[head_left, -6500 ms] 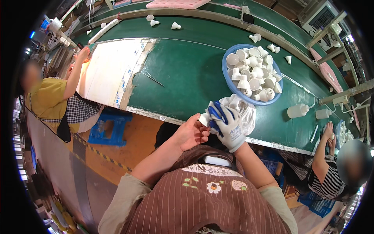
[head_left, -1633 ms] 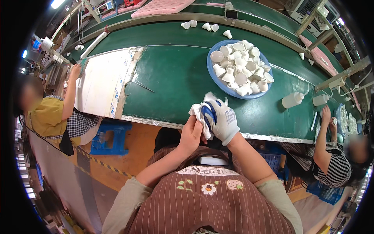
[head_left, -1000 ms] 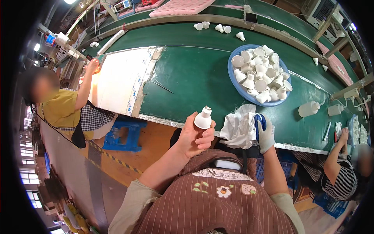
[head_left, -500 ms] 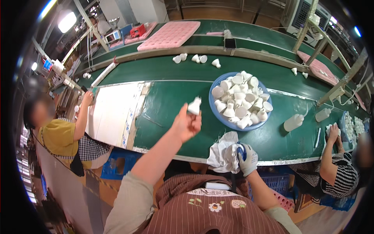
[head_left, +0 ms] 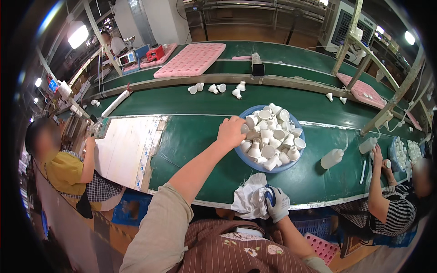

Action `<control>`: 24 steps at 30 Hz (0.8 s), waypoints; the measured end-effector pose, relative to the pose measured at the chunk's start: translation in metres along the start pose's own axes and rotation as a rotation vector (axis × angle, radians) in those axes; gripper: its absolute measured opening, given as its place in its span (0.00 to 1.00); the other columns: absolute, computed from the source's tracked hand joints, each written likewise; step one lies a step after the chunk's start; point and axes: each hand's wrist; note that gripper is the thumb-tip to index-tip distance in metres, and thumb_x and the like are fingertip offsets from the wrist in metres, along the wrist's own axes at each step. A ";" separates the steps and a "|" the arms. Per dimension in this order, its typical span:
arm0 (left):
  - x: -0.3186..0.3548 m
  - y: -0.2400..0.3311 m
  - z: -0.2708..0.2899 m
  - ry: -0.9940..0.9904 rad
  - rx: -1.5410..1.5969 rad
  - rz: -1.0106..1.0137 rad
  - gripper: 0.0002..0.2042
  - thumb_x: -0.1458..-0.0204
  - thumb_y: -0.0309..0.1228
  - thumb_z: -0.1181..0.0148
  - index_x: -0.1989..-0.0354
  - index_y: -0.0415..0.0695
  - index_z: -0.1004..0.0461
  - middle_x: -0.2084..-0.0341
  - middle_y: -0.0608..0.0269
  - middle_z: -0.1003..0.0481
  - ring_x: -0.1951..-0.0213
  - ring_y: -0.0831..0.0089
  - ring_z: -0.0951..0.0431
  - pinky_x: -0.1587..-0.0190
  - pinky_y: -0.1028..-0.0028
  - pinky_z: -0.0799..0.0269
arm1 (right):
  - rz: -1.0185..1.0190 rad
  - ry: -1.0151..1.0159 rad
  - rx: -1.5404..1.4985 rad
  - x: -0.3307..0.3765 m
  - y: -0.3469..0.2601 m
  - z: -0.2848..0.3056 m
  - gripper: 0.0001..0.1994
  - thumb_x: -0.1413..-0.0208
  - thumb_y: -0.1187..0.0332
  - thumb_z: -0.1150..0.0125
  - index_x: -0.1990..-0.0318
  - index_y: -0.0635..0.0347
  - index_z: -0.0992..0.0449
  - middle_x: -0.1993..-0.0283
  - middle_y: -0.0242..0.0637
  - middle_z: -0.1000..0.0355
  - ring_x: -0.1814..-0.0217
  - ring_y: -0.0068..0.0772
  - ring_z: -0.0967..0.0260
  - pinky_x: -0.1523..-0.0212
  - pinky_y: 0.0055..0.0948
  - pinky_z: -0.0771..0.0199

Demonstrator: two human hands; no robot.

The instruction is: The person cleans and assembles components for light bulb housings on a conveyor belt, using a cleaning cloth and an applicator bottle to prepare the parts. The white plastic cones are then fitted into the light bulb housings.

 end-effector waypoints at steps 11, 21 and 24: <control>0.003 0.000 0.014 -0.035 0.064 -0.078 0.16 0.58 0.33 0.32 0.58 0.49 0.26 0.54 0.63 0.24 0.59 0.54 0.25 0.51 0.60 0.28 | -0.017 0.001 0.003 -0.001 -0.001 0.000 0.20 0.49 0.60 0.38 0.47 0.51 0.24 0.57 0.45 0.25 0.58 0.53 0.26 0.57 0.44 0.25; 0.021 -0.030 0.003 0.117 0.356 -0.044 0.15 0.49 0.38 0.35 0.57 0.45 0.26 0.63 0.59 0.25 0.59 0.59 0.24 0.55 0.65 0.27 | -0.005 0.018 0.003 0.001 0.002 -0.005 0.19 0.48 0.61 0.38 0.47 0.50 0.23 0.57 0.44 0.25 0.58 0.53 0.25 0.56 0.44 0.25; 0.032 -0.030 0.012 -0.004 0.612 0.108 0.13 0.42 0.42 0.40 0.58 0.46 0.26 0.67 0.60 0.25 0.67 0.61 0.23 0.59 0.64 0.25 | -0.010 0.003 0.009 0.005 0.002 -0.005 0.20 0.48 0.61 0.38 0.47 0.51 0.23 0.56 0.45 0.25 0.58 0.53 0.26 0.56 0.44 0.25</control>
Point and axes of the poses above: each hand's wrist, its own x-axis away from the middle knuckle, its own z-axis out of the back of the hand, y = z × x
